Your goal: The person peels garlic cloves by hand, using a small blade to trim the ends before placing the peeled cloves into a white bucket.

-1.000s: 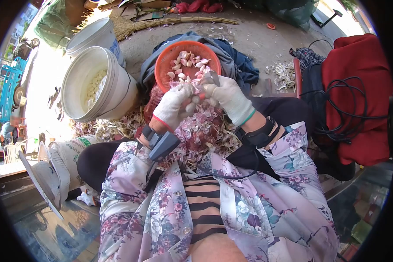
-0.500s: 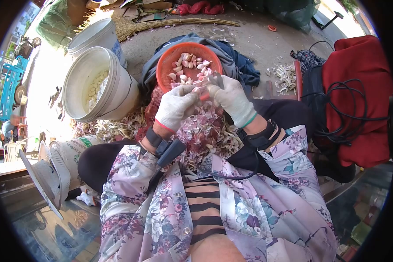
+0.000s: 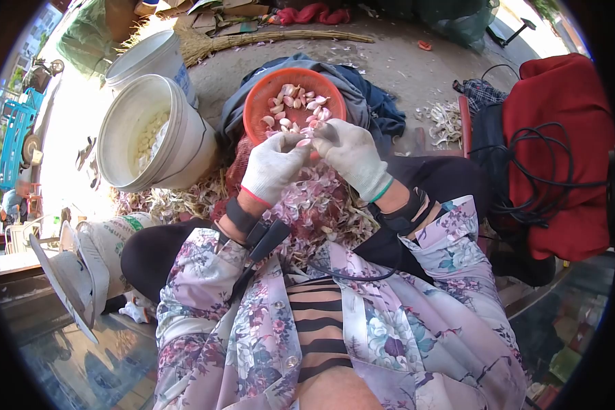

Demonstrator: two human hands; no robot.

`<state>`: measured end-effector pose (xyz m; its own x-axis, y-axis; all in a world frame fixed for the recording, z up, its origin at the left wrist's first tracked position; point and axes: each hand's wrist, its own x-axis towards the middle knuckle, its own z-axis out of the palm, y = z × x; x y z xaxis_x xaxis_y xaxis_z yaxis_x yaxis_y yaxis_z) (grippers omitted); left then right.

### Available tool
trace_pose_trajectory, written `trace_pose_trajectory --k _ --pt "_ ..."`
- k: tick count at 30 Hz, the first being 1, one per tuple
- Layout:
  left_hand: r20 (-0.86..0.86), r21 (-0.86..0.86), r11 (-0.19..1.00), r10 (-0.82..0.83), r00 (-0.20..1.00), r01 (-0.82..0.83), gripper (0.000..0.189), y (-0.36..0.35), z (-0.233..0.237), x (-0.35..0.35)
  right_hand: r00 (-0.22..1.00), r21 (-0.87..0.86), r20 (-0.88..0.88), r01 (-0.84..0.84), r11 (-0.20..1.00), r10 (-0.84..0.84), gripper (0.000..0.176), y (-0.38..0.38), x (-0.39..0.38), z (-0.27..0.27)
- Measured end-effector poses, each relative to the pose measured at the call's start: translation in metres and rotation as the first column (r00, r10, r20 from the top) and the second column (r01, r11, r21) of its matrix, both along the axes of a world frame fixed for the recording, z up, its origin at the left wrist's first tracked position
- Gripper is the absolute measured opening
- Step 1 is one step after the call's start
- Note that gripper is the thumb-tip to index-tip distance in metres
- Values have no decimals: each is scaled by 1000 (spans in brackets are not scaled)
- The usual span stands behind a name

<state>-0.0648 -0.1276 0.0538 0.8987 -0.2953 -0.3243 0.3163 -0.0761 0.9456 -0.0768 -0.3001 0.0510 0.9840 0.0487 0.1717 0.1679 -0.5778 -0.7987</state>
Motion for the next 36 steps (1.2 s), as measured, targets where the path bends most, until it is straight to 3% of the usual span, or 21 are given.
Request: trace_pose_trajectory --k 3,6,9,12,14,17,21,27,30,36 --pt "77 -33 997 79 994 -77 27 -7 4 -4 967 438 -254 134 889 -21 17 2 5 -25" --pt "102 -73 993 96 990 -89 27 -7 -6 -4 887 578 -444 174 797 128 17 -3 -2 -8" --pt "69 -17 996 85 994 -84 25 -4 0 -5 893 579 -425 140 804 151 19 -3 -2 -14" --pt "214 95 989 88 973 -111 23 -5 5 -5 994 354 -103 5 935 33 21 2 0 -17" --pt "371 214 967 48 927 -136 20 -4 -9 -4 992 238 -106 -35 971 62 22 1 -4 1" --pt "433 431 895 -91 897 -117 18 -4 -5 -7 993 75 -92 -68 995 75 23 3 -7 11" --pt "592 505 850 -217 776 -147 11 -1 -13 -7 994 -68 -63 -96 993 92 25 3 -9 6" --pt "625 577 806 -333 706 -131 9 0 -23 -5 997 -257 23 -69 964 78 21 10 -11 3" --pt "573 623 776 -366 733 -100 18 0 -21 -5 996 -292 60 -41 956 61 17 12 -12 -2" --pt "558 365 928 -150 816 -79 26 3 -10 -6 995 -13 -88 45 999 -46 19 5 -6 3"
